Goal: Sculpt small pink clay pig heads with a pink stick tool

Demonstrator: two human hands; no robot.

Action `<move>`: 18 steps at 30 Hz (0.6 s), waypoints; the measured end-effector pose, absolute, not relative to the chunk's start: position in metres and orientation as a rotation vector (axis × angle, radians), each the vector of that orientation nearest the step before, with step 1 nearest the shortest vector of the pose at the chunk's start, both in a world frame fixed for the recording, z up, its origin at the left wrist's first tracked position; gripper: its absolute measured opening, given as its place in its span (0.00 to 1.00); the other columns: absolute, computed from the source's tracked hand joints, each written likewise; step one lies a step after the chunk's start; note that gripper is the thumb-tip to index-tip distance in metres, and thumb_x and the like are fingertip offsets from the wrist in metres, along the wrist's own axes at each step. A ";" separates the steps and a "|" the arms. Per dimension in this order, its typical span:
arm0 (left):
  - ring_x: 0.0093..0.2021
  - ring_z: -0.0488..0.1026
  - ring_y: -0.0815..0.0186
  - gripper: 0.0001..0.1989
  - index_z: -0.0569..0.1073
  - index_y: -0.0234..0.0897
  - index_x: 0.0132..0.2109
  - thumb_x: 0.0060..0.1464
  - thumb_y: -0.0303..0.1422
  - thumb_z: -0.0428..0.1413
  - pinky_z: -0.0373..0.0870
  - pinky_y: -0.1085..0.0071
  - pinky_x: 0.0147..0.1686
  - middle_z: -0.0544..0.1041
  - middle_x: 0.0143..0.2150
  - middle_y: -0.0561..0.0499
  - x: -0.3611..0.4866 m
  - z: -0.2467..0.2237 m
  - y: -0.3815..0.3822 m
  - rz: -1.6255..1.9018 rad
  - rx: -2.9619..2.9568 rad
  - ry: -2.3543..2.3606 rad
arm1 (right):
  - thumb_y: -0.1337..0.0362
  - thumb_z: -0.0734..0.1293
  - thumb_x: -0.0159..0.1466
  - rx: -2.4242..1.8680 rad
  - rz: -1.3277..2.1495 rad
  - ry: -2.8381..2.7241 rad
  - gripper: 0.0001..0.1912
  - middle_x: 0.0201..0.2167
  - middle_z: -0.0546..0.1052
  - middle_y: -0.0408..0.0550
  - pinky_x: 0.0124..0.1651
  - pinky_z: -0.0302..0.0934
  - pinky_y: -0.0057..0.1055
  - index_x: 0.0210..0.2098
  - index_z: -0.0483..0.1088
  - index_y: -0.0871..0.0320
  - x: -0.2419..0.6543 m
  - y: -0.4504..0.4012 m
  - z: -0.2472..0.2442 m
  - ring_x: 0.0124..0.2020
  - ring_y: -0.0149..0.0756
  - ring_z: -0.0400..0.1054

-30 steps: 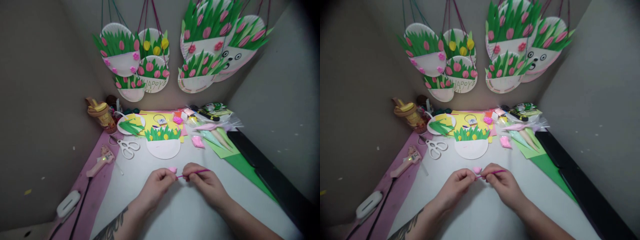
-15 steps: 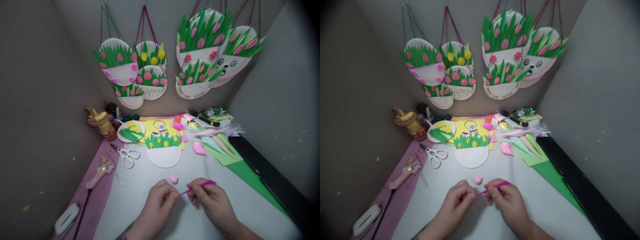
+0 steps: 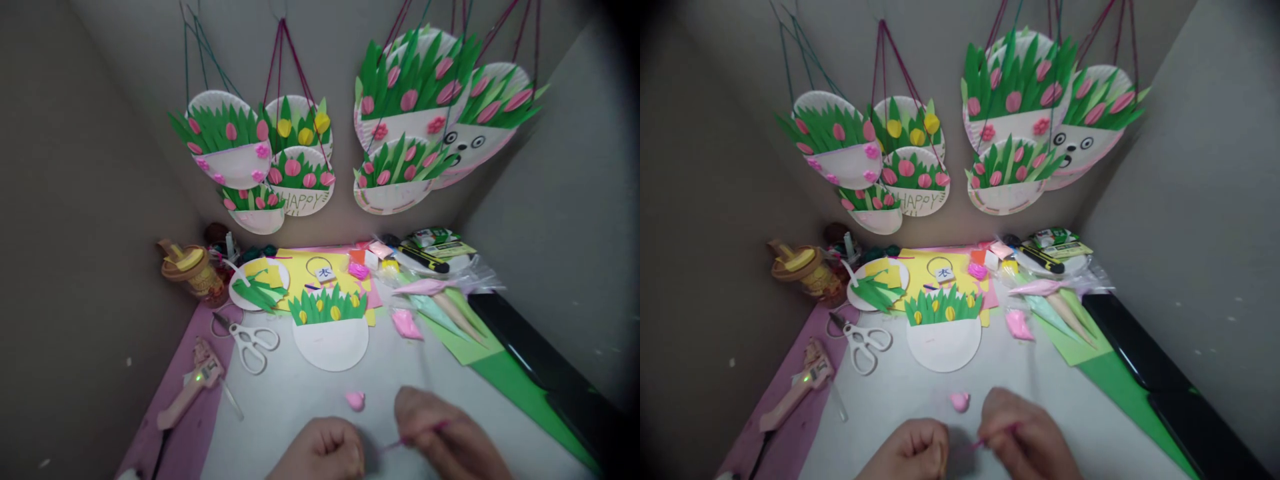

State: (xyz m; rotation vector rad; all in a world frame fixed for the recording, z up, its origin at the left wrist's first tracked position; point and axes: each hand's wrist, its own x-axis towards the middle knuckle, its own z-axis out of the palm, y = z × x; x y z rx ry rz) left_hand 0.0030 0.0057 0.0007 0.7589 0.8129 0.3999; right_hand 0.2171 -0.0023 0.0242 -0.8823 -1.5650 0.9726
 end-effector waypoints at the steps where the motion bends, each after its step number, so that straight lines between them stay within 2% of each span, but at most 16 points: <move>1: 0.16 0.49 0.79 0.29 0.64 0.35 0.22 0.35 0.56 0.64 0.40 0.75 0.17 0.57 0.15 0.60 0.001 -0.003 0.008 0.481 0.693 0.829 | 0.60 0.61 0.66 -0.924 0.923 -1.490 0.09 0.23 0.72 0.45 0.29 0.64 0.30 0.32 0.71 0.50 0.217 0.008 0.030 0.26 0.35 0.68; 3: 0.16 0.51 0.79 0.26 0.64 0.35 0.24 0.38 0.52 0.66 0.43 0.78 0.15 0.59 0.17 0.60 -0.002 -0.006 0.012 0.690 0.496 0.871 | 0.60 0.62 0.66 -0.932 0.803 -1.426 0.09 0.26 0.72 0.45 0.36 0.65 0.31 0.30 0.71 0.52 0.212 0.033 0.046 0.31 0.35 0.68; 4: 0.18 0.56 0.79 0.23 0.66 0.34 0.26 0.41 0.47 0.66 0.49 0.81 0.16 0.62 0.20 0.58 -0.004 -0.005 0.014 0.807 0.398 0.903 | 0.61 0.62 0.66 -0.936 0.797 -1.450 0.10 0.29 0.73 0.47 0.40 0.65 0.33 0.29 0.71 0.53 0.207 0.049 0.055 0.36 0.36 0.69; 6: 0.28 0.69 0.74 0.14 0.72 0.32 0.35 0.46 0.35 0.66 0.66 0.80 0.27 0.72 0.30 0.52 -0.006 -0.001 0.016 0.923 0.255 0.940 | 0.60 0.61 0.66 -0.951 0.915 -1.519 0.11 0.31 0.74 0.47 0.42 0.65 0.33 0.28 0.69 0.55 0.188 0.083 0.071 0.37 0.36 0.70; 7: 0.32 0.72 0.72 0.11 0.73 0.32 0.38 0.48 0.29 0.64 0.70 0.78 0.33 0.74 0.34 0.50 -0.007 0.002 0.017 0.955 0.214 0.957 | 0.60 0.60 0.66 -0.948 1.007 -1.558 0.12 0.30 0.74 0.46 0.40 0.66 0.32 0.29 0.69 0.56 0.175 0.102 0.078 0.35 0.35 0.70; 9: 0.34 0.75 0.71 0.09 0.73 0.30 0.39 0.50 0.20 0.60 0.72 0.77 0.38 0.75 0.36 0.47 -0.008 0.007 0.018 0.986 0.156 0.998 | 0.61 0.57 0.66 -0.985 1.104 -1.702 0.12 0.28 0.74 0.45 0.38 0.65 0.30 0.31 0.69 0.58 0.143 0.140 0.084 0.32 0.33 0.71; 12: 0.29 0.75 0.73 0.08 0.73 0.29 0.39 0.53 0.17 0.55 0.73 0.80 0.31 0.77 0.35 0.45 -0.007 0.006 0.020 1.009 0.081 1.053 | 0.66 0.55 0.65 -1.196 0.850 -2.038 0.14 0.30 0.75 0.43 0.36 0.62 0.27 0.36 0.71 0.59 0.090 0.196 0.081 0.30 0.30 0.69; 14: 0.26 0.75 0.74 0.05 0.72 0.29 0.38 0.55 0.18 0.54 0.71 0.81 0.27 0.77 0.33 0.46 -0.008 0.003 0.022 1.024 0.042 1.052 | 0.68 0.57 0.63 -1.217 0.814 -2.126 0.13 0.32 0.77 0.46 0.37 0.62 0.28 0.40 0.73 0.61 0.056 0.230 0.072 0.32 0.33 0.70; 18: 0.19 0.69 0.78 0.06 0.69 0.29 0.32 0.58 0.21 0.53 0.67 0.84 0.20 0.72 0.24 0.52 -0.010 -0.004 0.026 1.092 -0.067 1.036 | 0.72 0.61 0.61 -1.185 0.751 -2.297 0.16 0.45 0.78 0.47 0.52 0.60 0.29 0.47 0.74 0.59 -0.001 0.283 0.052 0.48 0.36 0.70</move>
